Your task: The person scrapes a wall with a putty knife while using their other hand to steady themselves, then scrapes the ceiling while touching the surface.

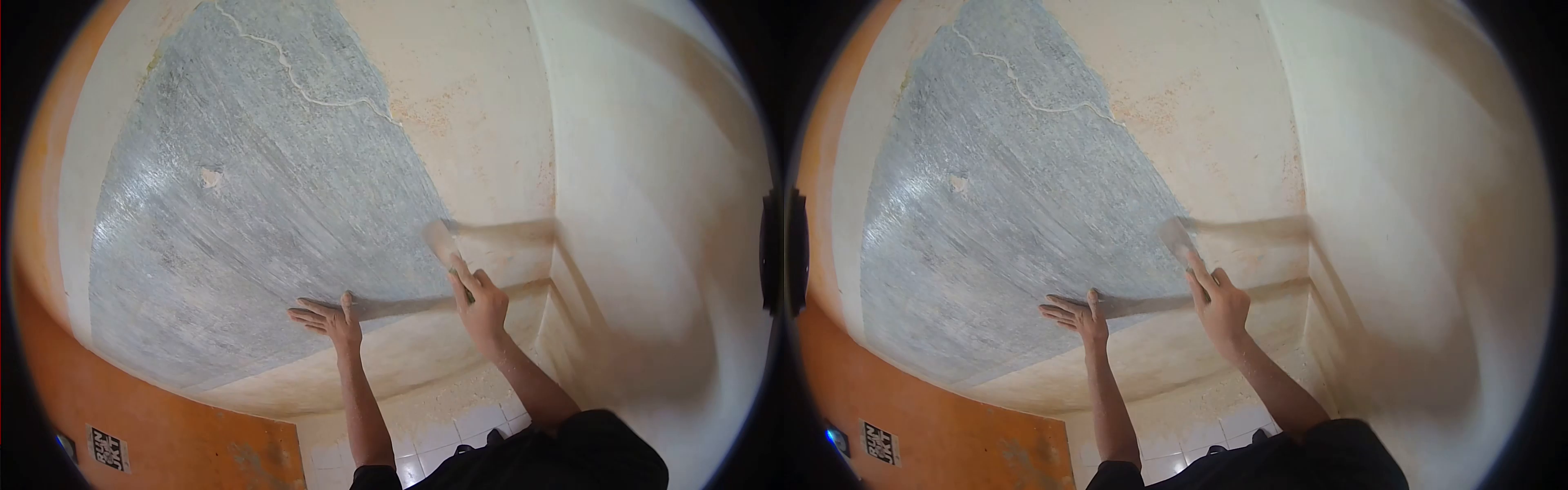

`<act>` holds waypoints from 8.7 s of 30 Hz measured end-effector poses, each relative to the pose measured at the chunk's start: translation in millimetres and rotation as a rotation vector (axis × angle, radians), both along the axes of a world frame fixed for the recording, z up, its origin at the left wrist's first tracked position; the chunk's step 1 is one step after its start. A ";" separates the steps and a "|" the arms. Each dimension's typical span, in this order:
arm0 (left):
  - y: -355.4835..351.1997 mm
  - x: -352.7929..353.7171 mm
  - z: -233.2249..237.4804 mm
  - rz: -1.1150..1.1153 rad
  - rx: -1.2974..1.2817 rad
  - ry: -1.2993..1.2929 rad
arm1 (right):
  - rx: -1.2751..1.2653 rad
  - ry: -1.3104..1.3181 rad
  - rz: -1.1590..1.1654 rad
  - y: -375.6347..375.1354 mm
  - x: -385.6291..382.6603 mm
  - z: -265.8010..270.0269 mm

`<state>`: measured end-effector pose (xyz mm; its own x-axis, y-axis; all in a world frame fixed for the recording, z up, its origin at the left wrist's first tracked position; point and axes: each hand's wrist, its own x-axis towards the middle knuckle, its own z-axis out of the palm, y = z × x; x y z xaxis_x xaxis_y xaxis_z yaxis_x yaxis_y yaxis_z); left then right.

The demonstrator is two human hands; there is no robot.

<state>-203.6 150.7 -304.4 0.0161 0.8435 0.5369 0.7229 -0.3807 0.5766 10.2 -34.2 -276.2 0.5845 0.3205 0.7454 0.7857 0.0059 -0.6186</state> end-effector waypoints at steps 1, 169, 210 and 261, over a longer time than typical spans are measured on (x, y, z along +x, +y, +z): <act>1.2 1.0 -1.0 0.002 0.003 -0.006 | 0.005 0.037 0.014 -0.5 -0.3 1.6; -79.2 117.1 -34.8 -0.104 -0.174 -0.187 | 0.034 0.698 0.406 -9.0 47.3 -130.2; -81.5 115.1 -31.8 -0.063 -0.229 -0.180 | -0.060 0.678 0.452 -8.6 58.6 -184.2; -84.3 108.3 -31.6 -0.109 -0.245 -0.175 | -0.084 1.081 0.740 -6.8 36.8 -157.8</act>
<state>-95.4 66.4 -336.0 0.0385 0.9464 0.3206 0.5676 -0.2848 0.7725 47.0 -40.9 -433.9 0.5372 0.8431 -0.0238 -0.2765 0.1494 -0.9493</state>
